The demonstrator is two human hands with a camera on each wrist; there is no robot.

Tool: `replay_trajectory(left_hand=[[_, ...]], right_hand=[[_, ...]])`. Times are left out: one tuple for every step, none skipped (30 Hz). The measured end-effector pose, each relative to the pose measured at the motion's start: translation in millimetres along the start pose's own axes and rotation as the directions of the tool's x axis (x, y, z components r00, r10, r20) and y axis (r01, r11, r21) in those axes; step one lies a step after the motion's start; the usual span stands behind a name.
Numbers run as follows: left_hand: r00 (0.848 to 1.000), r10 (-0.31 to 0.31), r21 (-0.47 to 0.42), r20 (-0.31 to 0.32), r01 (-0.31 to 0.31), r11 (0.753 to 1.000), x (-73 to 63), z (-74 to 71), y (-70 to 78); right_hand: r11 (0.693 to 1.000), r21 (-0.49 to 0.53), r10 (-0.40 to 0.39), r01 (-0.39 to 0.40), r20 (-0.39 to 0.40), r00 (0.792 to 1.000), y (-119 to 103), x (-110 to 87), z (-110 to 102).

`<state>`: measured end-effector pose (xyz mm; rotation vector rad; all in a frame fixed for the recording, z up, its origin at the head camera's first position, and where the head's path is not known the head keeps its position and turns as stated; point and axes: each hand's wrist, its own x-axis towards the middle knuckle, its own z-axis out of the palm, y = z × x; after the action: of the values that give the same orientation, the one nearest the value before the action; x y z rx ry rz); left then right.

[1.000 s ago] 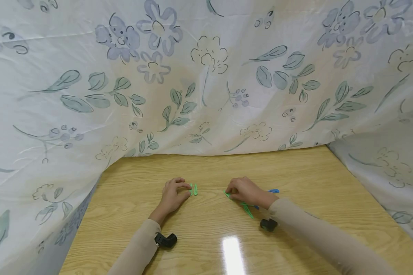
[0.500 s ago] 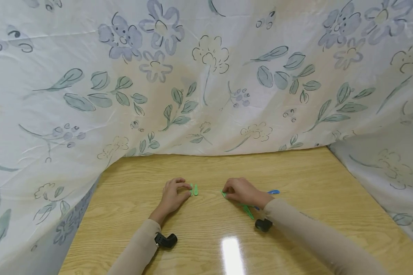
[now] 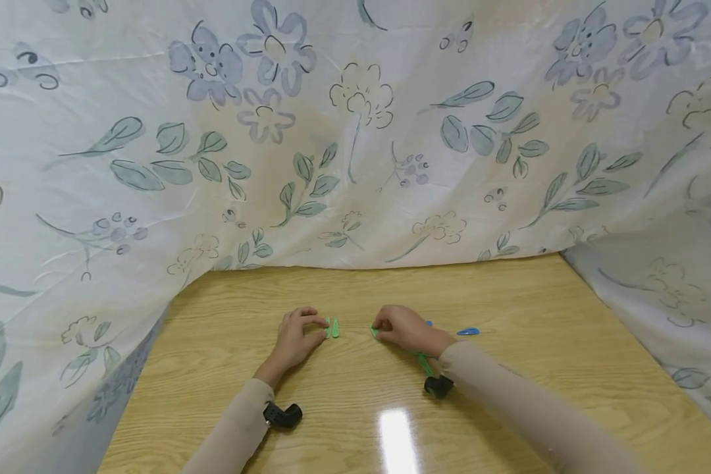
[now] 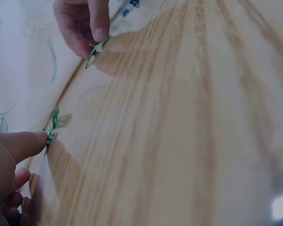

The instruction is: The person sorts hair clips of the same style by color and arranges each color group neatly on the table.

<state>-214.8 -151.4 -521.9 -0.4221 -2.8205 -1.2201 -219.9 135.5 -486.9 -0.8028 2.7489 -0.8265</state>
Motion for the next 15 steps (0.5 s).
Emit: replay_trajectory(left_hand=[[1.000, -0.001, -0.001, 0.002, 0.001, 1.000, -0.1, -0.2, -0.1], [1.000, -0.002, -0.003, 0.002, 0.002, 1.000, -0.2, -0.4, 0.0], [1.000, -0.004, -0.004, 0.003, 0.004, 1.000, -0.2, -0.5, -0.1], [1.000, -0.006, -0.006, 0.004, 0.006, 1.000, -0.3, -0.6, -0.1], [1.000, -0.005, -0.007, 0.004, 0.005, 1.000, -0.2, -0.5, -0.4], [1.000, -0.004, -0.007, 0.003, 0.004, 1.000, -0.1, -0.5, -0.4], [1.000, -0.003, -0.006, 0.002, 0.003, 1.000, 0.1, -0.5, -0.2], [1.000, -0.003, -0.004, 0.001, 0.003, 1.000, 0.2, -0.6, -0.1], [1.000, -0.003, -0.004, 0.000, 0.003, 1.000, 0.3, -0.5, -0.1], [1.000, -0.003, -0.004, -0.002, 0.003, 1.000, 0.4, -0.5, 0.2], [1.000, -0.001, -0.004, -0.003, 0.001, 1.000, 0.6, -0.4, 0.3], [1.000, -0.001, -0.005, -0.004, 0.001, 1.000, 0.8, -0.4, 0.5], [1.000, -0.003, -0.006, -0.004, 0.003, 1.000, 1.0, -0.5, 0.7], [1.000, -0.004, -0.010, -0.004, 0.004, 1.000, 1.2, -0.6, 1.0], [1.000, -0.005, -0.012, -0.003, 0.005, 1.000, 1.4, -0.6, 1.3]], right_hand=[[1.000, 0.006, 0.003, -0.003, 0.000, 1.000, 0.1, 1.3, 0.9], [1.000, 0.009, 0.004, -0.004, -0.003, 1.000, 0.1, 2.4, 1.7], [1.000, 0.010, 0.003, -0.003, -0.006, 1.000, 0.7, 3.3, 2.7], [1.000, 0.014, 0.004, -0.004, -0.009, 1.000, 0.4, 3.8, 2.9], [1.000, 0.018, 0.006, -0.006, -0.012, 1.000, 0.1, 4.3, 3.0], [1.000, 0.019, 0.006, -0.006, -0.014, 1.000, 0.1, 4.6, 3.3], [1.000, 0.021, 0.007, -0.006, -0.016, 1.000, 0.1, 5.0, 3.4], [1.000, 0.025, 0.008, -0.007, -0.019, 1.000, -0.1, 5.5, 3.6], [1.000, 0.028, 0.009, -0.009, -0.020, 1.000, 0.0, 6.1, 4.0], [0.999, 0.032, 0.013, -0.012, -0.022, 1.000, -0.3, 6.7, 4.1], [0.999, 0.034, 0.016, -0.015, -0.021, 1.000, 0.0, 7.4, 4.6], [0.999, 0.040, 0.017, -0.016, -0.022, 1.000, 0.3, 8.1, 5.0], [0.999, 0.043, 0.018, -0.017, -0.021, 1.000, 0.7, 8.9, 5.5], [0.999, 0.048, 0.018, -0.017, -0.023, 1.000, 1.1, 9.7, 6.1], [0.998, 0.053, 0.020, -0.019, -0.024, 1.000, 1.4, 10.4, 6.7]])
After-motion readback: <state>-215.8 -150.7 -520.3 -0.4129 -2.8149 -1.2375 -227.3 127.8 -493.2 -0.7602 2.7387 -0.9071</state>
